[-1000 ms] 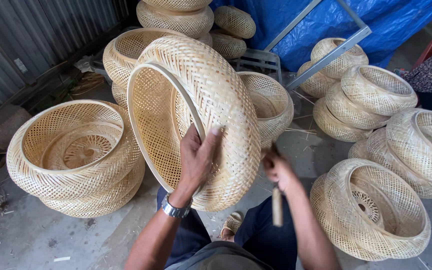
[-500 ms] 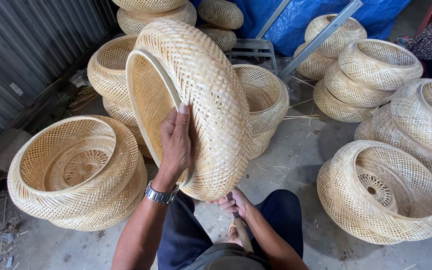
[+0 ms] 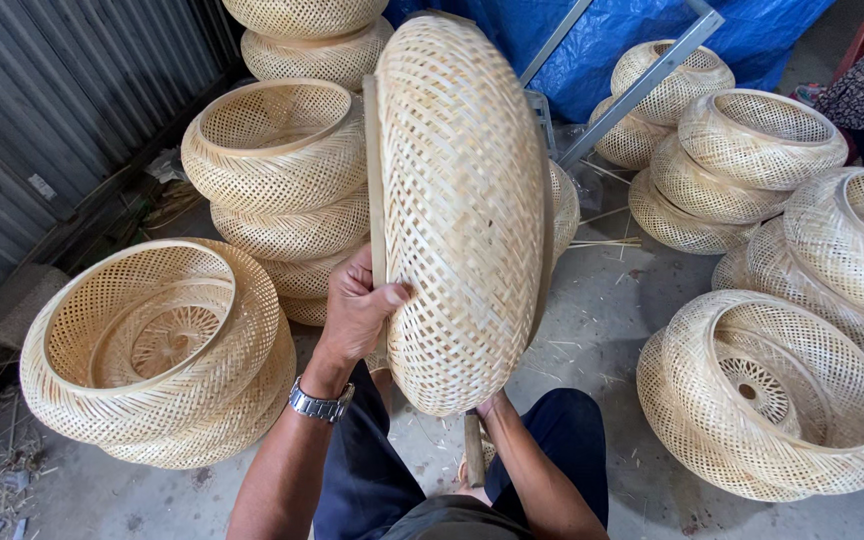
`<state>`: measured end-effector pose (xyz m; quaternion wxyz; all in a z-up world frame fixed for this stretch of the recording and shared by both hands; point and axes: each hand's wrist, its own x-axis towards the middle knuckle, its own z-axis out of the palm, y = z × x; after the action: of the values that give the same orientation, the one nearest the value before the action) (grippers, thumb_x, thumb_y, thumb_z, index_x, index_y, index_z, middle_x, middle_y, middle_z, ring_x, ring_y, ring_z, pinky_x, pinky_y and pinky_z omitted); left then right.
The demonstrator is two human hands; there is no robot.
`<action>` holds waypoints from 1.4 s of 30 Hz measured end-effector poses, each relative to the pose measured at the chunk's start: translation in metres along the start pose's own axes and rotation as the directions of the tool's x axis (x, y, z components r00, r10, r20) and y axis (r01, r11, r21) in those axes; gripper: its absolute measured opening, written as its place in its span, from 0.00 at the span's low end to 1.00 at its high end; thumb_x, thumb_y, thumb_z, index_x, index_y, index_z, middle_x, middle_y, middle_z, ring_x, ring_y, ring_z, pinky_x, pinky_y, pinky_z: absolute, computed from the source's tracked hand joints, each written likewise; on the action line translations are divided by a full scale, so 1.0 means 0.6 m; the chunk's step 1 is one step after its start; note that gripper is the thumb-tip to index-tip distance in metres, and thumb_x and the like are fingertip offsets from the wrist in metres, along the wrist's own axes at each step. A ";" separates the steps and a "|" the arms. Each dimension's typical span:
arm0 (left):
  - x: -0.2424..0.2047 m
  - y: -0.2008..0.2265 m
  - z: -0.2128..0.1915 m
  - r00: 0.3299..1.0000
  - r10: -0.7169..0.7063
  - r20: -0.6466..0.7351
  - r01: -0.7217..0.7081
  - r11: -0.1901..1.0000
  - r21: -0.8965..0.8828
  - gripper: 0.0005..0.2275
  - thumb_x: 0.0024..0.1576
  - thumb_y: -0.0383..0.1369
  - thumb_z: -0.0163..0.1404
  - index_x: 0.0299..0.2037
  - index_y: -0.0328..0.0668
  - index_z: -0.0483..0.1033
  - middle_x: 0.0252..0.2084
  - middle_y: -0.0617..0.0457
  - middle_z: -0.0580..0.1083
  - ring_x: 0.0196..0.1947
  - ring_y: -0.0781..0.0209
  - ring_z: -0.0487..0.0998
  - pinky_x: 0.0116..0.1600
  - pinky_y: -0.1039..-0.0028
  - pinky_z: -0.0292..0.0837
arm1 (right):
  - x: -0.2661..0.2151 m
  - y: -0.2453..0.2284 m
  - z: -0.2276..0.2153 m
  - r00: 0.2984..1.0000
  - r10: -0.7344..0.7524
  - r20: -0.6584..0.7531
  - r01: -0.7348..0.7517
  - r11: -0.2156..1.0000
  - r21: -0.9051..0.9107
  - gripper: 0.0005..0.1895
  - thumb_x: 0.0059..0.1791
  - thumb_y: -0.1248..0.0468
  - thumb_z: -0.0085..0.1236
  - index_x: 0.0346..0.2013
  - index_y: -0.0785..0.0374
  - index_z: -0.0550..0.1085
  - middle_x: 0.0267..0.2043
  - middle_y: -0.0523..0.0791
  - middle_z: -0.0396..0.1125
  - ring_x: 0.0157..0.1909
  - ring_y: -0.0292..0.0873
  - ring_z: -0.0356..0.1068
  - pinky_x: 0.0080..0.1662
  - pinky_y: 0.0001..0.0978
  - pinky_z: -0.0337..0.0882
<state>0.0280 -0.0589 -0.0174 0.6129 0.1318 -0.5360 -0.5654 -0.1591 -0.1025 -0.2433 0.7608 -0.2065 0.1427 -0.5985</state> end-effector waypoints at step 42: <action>-0.115 -0.103 -0.032 0.889 0.062 -0.455 0.027 0.982 0.186 0.18 0.68 0.42 0.48 0.40 0.30 0.78 0.34 0.60 0.76 0.31 0.77 0.68 0.37 0.83 0.65 | -0.251 -0.222 0.122 0.919 -0.393 -0.026 0.215 0.555 -0.804 0.30 0.60 0.53 0.41 0.73 0.66 0.58 0.29 0.40 0.59 0.22 0.28 0.55 0.21 0.20 0.57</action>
<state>0.0240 -0.0300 -0.1072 0.7120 0.3135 -0.4280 -0.4600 -0.2752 0.0276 -0.1189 0.4573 -0.4786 0.4289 -0.6147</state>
